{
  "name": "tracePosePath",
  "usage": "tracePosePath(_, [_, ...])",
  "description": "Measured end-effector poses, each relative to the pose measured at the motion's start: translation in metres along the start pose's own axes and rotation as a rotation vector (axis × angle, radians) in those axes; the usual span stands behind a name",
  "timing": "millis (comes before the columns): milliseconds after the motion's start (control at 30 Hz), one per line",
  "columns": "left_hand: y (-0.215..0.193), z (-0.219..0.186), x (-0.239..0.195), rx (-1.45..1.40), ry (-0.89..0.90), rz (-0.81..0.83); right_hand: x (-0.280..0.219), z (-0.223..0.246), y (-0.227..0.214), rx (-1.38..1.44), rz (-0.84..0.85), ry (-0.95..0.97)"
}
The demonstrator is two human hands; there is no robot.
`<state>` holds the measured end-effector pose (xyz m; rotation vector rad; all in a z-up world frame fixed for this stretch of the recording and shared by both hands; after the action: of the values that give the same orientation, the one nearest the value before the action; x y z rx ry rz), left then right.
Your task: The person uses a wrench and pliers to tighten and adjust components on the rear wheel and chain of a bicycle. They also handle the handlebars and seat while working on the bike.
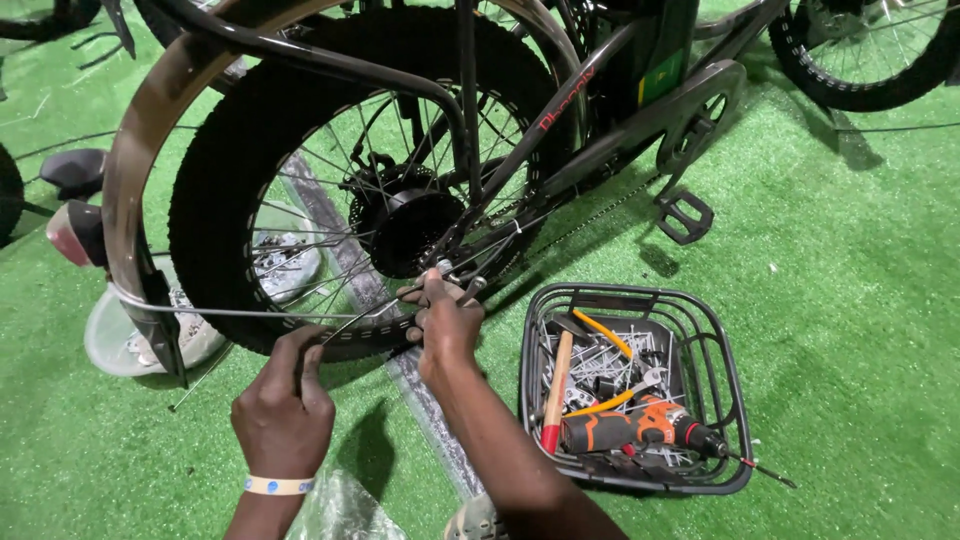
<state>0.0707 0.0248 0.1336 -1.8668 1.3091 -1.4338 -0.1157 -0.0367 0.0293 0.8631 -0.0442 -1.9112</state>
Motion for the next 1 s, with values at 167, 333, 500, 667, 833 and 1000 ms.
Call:
tracePosePath(167, [0.02, 0.025, -0.016, -0.035, -0.121, 0.195, -0.01, -0.002, 0.005, -0.04, 0.273, 0.007])
tracePosePath(333, [0.059, 0.061, -0.044, -0.389, -0.413, 0.299, -0.018, -0.007, 0.016, -0.222, 0.527, -0.053])
tracePosePath(500, [0.115, 0.079, -0.076, -0.822, -0.733, 0.486, -0.026, 0.01, 0.0, -0.36, 0.437, -0.015])
tracePosePath(667, [0.143, -0.007, -0.114, -1.466, -1.028, 0.755, -0.003, 0.002, -0.011, -0.521, 0.527, -0.023])
tracePosePath(833, [0.148, -0.055, -0.117, -1.477, -0.821, 0.982, -0.008, 0.02, -0.019, -0.765, 0.655, -0.093])
tracePosePath(1000, [0.157, -0.063, -0.107, -1.64, -0.647, 0.816, -0.012, 0.048, -0.059, -0.75, 0.538, -0.219])
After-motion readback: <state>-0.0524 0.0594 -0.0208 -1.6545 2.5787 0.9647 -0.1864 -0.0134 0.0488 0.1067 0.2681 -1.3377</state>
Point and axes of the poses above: each hand's wrist, its own x-axis towards the middle knuckle, its own y-axis out of the palm, z = x × y, the point moved 9 cm from there along x, towards the middle knuckle, and after that the axes turned 7 degrees about z, right-handed, at the moved point
